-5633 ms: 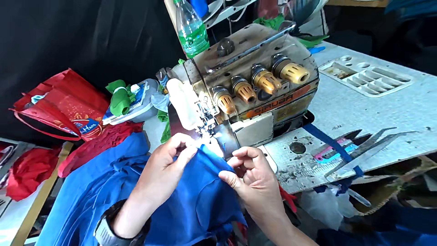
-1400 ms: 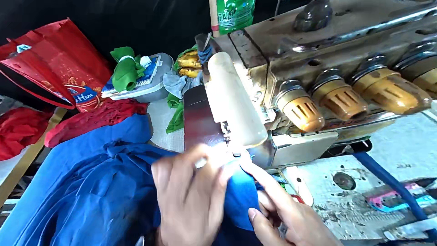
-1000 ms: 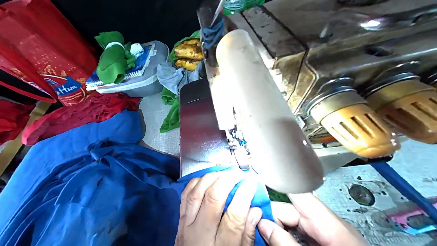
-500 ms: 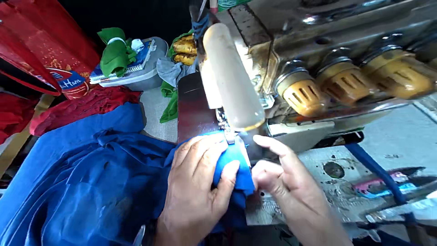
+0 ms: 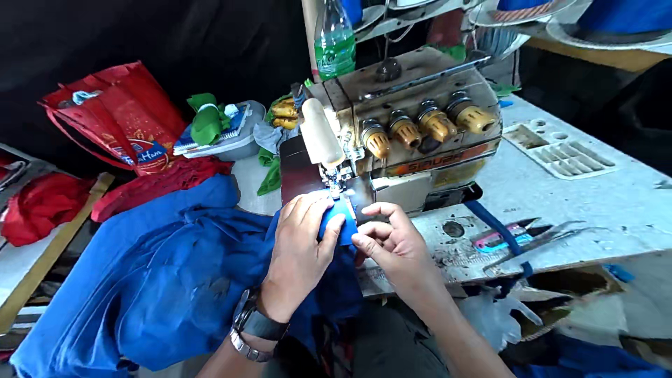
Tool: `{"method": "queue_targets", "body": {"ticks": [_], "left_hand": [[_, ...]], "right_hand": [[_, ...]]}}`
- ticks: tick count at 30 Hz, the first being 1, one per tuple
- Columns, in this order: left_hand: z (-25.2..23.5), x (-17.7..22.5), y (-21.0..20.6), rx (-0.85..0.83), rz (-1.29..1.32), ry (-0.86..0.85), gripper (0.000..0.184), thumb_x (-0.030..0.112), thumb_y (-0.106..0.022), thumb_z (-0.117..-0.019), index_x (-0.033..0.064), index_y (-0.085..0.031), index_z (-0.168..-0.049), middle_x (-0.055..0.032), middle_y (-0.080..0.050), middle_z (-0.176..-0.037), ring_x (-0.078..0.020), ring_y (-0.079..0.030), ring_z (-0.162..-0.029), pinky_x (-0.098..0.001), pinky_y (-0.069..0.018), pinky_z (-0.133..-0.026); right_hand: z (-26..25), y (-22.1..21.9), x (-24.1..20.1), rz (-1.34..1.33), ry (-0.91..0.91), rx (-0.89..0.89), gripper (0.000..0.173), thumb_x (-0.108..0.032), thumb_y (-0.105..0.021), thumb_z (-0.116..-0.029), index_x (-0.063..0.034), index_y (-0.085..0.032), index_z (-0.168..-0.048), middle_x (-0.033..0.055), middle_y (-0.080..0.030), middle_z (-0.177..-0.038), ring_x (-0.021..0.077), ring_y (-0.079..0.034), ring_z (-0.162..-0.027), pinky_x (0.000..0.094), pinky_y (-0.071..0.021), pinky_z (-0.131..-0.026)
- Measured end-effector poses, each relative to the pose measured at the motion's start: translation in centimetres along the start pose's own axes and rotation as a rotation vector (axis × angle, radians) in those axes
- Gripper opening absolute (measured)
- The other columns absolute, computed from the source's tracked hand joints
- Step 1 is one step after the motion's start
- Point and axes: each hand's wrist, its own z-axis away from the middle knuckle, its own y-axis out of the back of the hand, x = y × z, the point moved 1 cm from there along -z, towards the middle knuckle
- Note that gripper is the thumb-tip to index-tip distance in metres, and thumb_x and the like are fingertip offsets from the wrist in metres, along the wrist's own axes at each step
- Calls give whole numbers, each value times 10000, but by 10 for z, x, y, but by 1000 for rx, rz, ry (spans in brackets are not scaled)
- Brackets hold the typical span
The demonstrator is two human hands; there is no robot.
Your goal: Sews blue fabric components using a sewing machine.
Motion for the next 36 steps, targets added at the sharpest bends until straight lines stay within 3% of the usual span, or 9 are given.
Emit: {"method": "queue_targets", "body": {"ticks": [3,7,18,22,25,27,29,32,36], "left_hand": [[6,3,4,-14,-32,15,313,268,-589,-1018,30,-722,-1172,-151,-642,-1305,-299,-582,-1256,-463,-433,-1095],[13,7,5,19,-118,47,341,350,-590,-1009,81,-743,-1153,-132,-656,-1223,-313,-593,-1142,-511,-426,-978],[22,6,8,-66,25,-184,218,140,-654,-939,70,-740,-1126,-88,-669,-1211,-223,-594,-1197,-381,-439,-1081],[22,3,7,-75,5,-190,221,132,-662,-931,75,-746,-1127,-98,-667,-1213,-241,-594,-1206,-398,-438,-1090],[23,2,5,-73,5,-198,211,138,-657,-939,85,-750,-1121,-93,-662,-1216,-238,-585,-1209,-401,-426,-1094],[23,2,4,-70,0,-197,207,148,-656,-944,87,-751,-1117,-91,-662,-1216,-234,-584,-1208,-392,-423,-1093],[22,3,5,-70,-4,-198,210,140,-654,-938,87,-751,-1117,-93,-665,-1209,-238,-589,-1203,-391,-429,-1089],[21,4,7,-85,7,-190,223,135,-661,-925,90,-751,-1124,-92,-662,-1220,-234,-585,-1209,-388,-430,-1089],[19,4,10,-82,67,-141,287,202,-676,-902,95,-732,-1162,-76,-645,-1248,-216,-563,-1234,-387,-424,-1094]], "right_hand": [[1,1,-3,-47,-3,-7,425,67,-667,-906,-90,-504,-1266,5,-704,-834,85,-684,-637,222,-596,-581],[-1,2,-7,-94,-4,-14,472,105,-685,-872,-82,-501,-1264,29,-709,-816,108,-691,-633,233,-602,-585],[-3,3,-13,-157,-64,-50,475,125,-648,-883,-89,-508,-1284,35,-698,-834,121,-690,-650,249,-609,-614],[-3,6,-13,-159,-106,-66,463,127,-586,-931,-86,-500,-1333,47,-711,-862,132,-701,-658,260,-617,-640],[-3,9,-13,-157,-170,-95,306,-18,-428,-1060,-86,-497,-1350,68,-723,-898,152,-725,-709,293,-628,-674],[-4,10,-13,-166,-196,-96,290,-91,-360,-1087,-90,-504,-1339,72,-707,-893,160,-723,-720,307,-628,-681],[-5,9,-13,-150,-187,-86,270,-89,-442,-1068,-96,-507,-1330,63,-713,-876,153,-722,-706,289,-624,-660],[-5,4,-13,-134,-136,-63,400,63,-605,-956,-84,-495,-1311,42,-701,-823,129,-697,-639,262,-616,-616],[-7,3,-9,-154,-112,-41,460,129,-636,-897,-73,-509,-1290,41,-695,-813,134,-696,-627,262,-619,-607]]}}
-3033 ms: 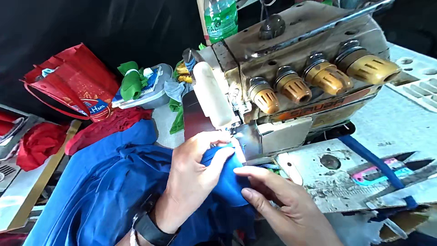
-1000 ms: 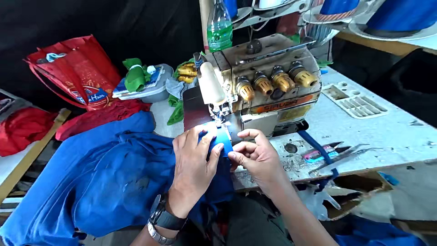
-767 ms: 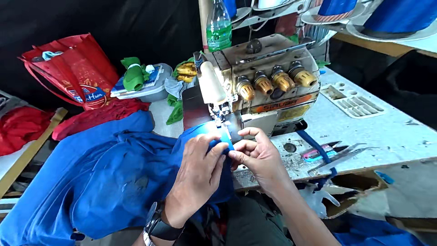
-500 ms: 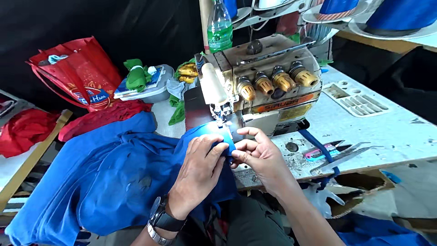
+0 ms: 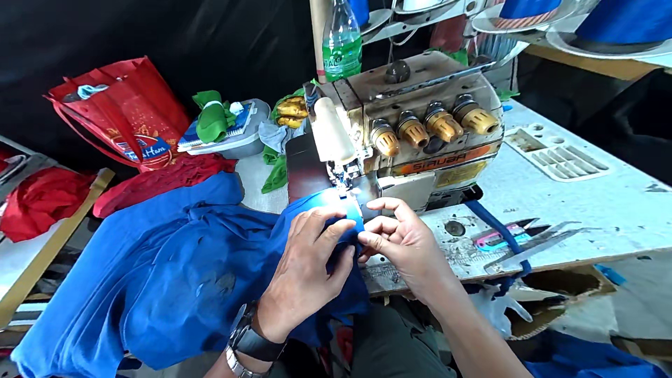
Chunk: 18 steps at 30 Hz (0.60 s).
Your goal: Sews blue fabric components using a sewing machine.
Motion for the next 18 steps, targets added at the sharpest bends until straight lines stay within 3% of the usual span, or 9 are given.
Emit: {"method": "queue_targets", "body": {"ticks": [2,4,7,10,12,16,18], "left_hand": [[-1,-2,2,20,-24,55,358,271,-683,-900,99,-714,-1212,-98,-627,-1282,-255,-544,-1253,-460,-391,-1091],[-5,-10,11,16,-39,146,438,374,-622,-972,60,-677,-1272,-138,-620,-1333,-308,-552,-1266,-530,-401,-1065],[-19,-31,23,-15,-99,297,460,349,-491,-1066,-21,-636,-1299,-195,-626,-1321,-359,-590,-1234,-555,-450,-1039],[-33,-43,25,-26,-141,274,189,174,-647,-991,24,-742,-1057,-121,-650,-962,-281,-622,-912,-464,-499,-814],[-42,-46,26,-47,-133,259,101,104,-666,-952,55,-753,-938,-77,-638,-859,-235,-617,-827,-442,-481,-759],[-47,-47,26,-92,-129,251,143,82,-581,-1001,15,-704,-975,-124,-661,-948,-282,-644,-917,-469,-516,-831],[-47,-38,31,-113,-119,266,152,90,-532,-1032,12,-662,-1018,-121,-659,-949,-258,-648,-900,-431,-527,-815]], "right_hand": [[0,0,-1,-19,-5,6,474,146,-636,-883,-75,-514,-1285,45,-707,-805,141,-701,-625,262,-618,-605],[0,1,-3,-20,2,7,478,144,-638,-876,-80,-519,-1281,43,-707,-799,138,-700,-625,257,-617,-607],[0,1,-3,-24,9,11,469,119,-639,-874,-98,-533,-1276,45,-708,-789,143,-706,-639,260,-619,-620],[-1,-1,-4,-42,4,12,469,125,-636,-867,-97,-541,-1270,62,-710,-789,158,-705,-635,271,-619,-625],[-3,-2,-7,-45,15,13,458,134,-633,-865,-93,-544,-1252,50,-708,-791,144,-704,-633,262,-619,-619],[-5,-3,-14,-39,23,4,467,137,-639,-863,-109,-544,-1249,45,-705,-797,141,-703,-629,260,-620,-608],[-2,-3,-11,-23,-5,0,453,116,-638,-866,-114,-543,-1245,54,-709,-785,152,-701,-626,260,-612,-605]]}}
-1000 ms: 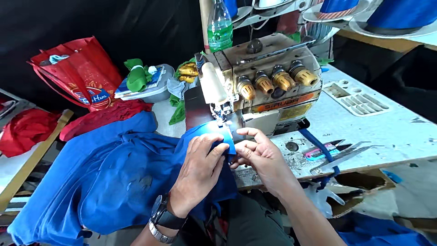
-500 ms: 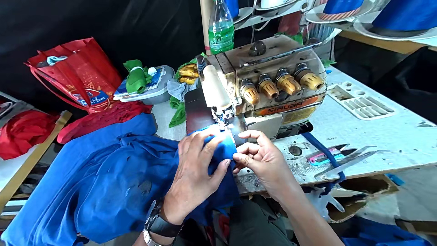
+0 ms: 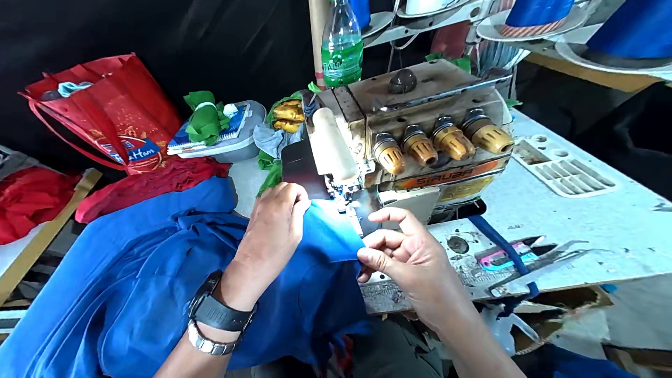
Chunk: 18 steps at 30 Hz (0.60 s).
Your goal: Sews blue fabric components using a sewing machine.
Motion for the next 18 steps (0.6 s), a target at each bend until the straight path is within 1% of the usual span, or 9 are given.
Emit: {"method": "queue_targets", "body": {"ticks": [2,3,5,7,9,11,13,15,18], "left_hand": [[4,8,5,-43,37,62,156,152,-514,-1060,50,-630,-1036,-63,-630,-873,-165,-624,-802,-336,-522,-718],[5,11,5,-76,50,77,162,193,-532,-1056,66,-634,-1055,-43,-630,-877,-148,-620,-810,-329,-524,-730],[8,16,2,-120,45,62,264,282,-644,-995,43,-679,-1101,-80,-664,-937,-238,-634,-911,-467,-501,-840],[10,17,-2,-124,4,26,297,322,-685,-956,50,-720,-1072,-75,-692,-946,-255,-657,-946,-519,-477,-887],[8,21,5,-142,52,36,217,259,-709,-944,54,-738,-1007,-54,-687,-915,-188,-650,-896,-429,-491,-849],[8,23,14,-177,155,47,135,186,-710,-943,58,-731,-978,-25,-655,-929,-94,-608,-855,-254,-494,-769],[10,19,18,-188,255,77,94,165,-702,-944,79,-727,-973,0,-665,-977,-58,-614,-886,-219,-496,-770],[10,22,24,-206,401,196,42,129,-702,-949,97,-714,-973,48,-681,-939,-3,-632,-850,-177,-522,-753],[11,35,35,-222,627,355,88,-11,-664,-946,32,-676,-1022,2,-674,-840,-12,-616,-743,-159,-521,-700]], "right_hand": [[5,-2,8,34,-7,12,436,85,-663,-870,-114,-553,-1242,49,-710,-786,151,-703,-621,260,-615,-597],[8,-3,12,53,-4,15,425,63,-679,-873,-118,-557,-1238,48,-713,-794,151,-705,-628,261,-617,-600],[13,-6,19,101,15,20,421,22,-695,-879,-128,-548,-1244,36,-719,-812,140,-710,-650,252,-615,-607],[18,-7,25,170,50,52,415,-13,-696,-881,-142,-551,-1247,5,-726,-826,110,-712,-668,231,-609,-610],[20,-6,33,231,109,82,395,-58,-692,-892,-155,-553,-1250,-25,-729,-840,87,-712,-687,219,-606,-619],[22,-4,37,255,170,92,380,-89,-691,-904,-170,-551,-1247,-41,-733,-849,73,-712,-701,210,-603,-634],[22,-1,36,266,221,78,367,-114,-697,-917,-180,-556,-1249,-50,-730,-869,62,-713,-739,204,-607,-675],[20,1,32,269,232,54,349,-125,-703,-915,-186,-561,-1227,-59,-722,-874,55,-708,-747,199,-606,-682],[15,6,26,262,225,10,349,-133,-720,-905,-210,-571,-1210,-67,-728,-872,58,-701,-732,189,-590,-660]]}}
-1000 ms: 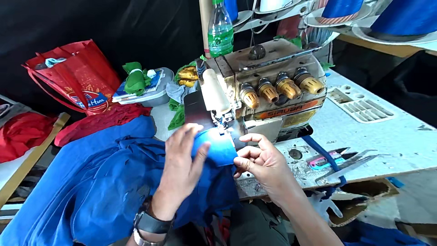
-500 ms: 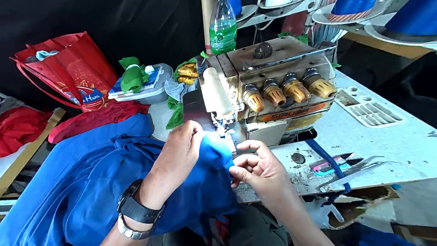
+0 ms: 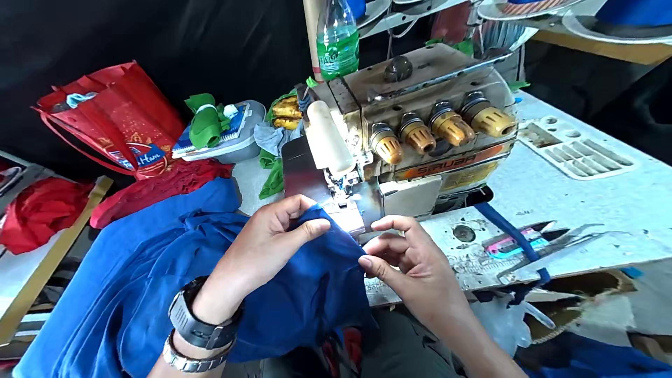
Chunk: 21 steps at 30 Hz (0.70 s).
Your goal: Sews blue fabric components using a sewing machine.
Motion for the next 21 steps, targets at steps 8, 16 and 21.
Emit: {"method": "queue_targets", "body": {"ticks": [8,16,21], "left_hand": [[-2,6,0,-12,60,45,82,42,-647,-977,41,-726,-955,8,-680,-788,-17,-599,-687,-147,-496,-622],[-10,-19,-6,37,84,-74,122,139,-619,-1016,116,-737,-994,41,-676,-797,-19,-575,-645,-144,-444,-550],[-22,-30,-30,216,-298,-457,84,93,-664,-960,51,-737,-967,-5,-686,-940,-14,-637,-864,-143,-526,-779]], "right_hand": [[-1,4,4,94,157,-58,163,-208,-700,-940,-196,-643,-1092,-80,-704,-907,22,-695,-806,177,-601,-733],[1,11,4,215,196,-152,128,-230,-599,-1004,-202,-714,-1051,-88,-677,-931,-15,-660,-840,143,-574,-760],[3,10,-2,321,77,-185,393,-182,-515,-982,-227,-655,-1346,-42,-692,-966,-7,-631,-772,168,-545,-697]]}}
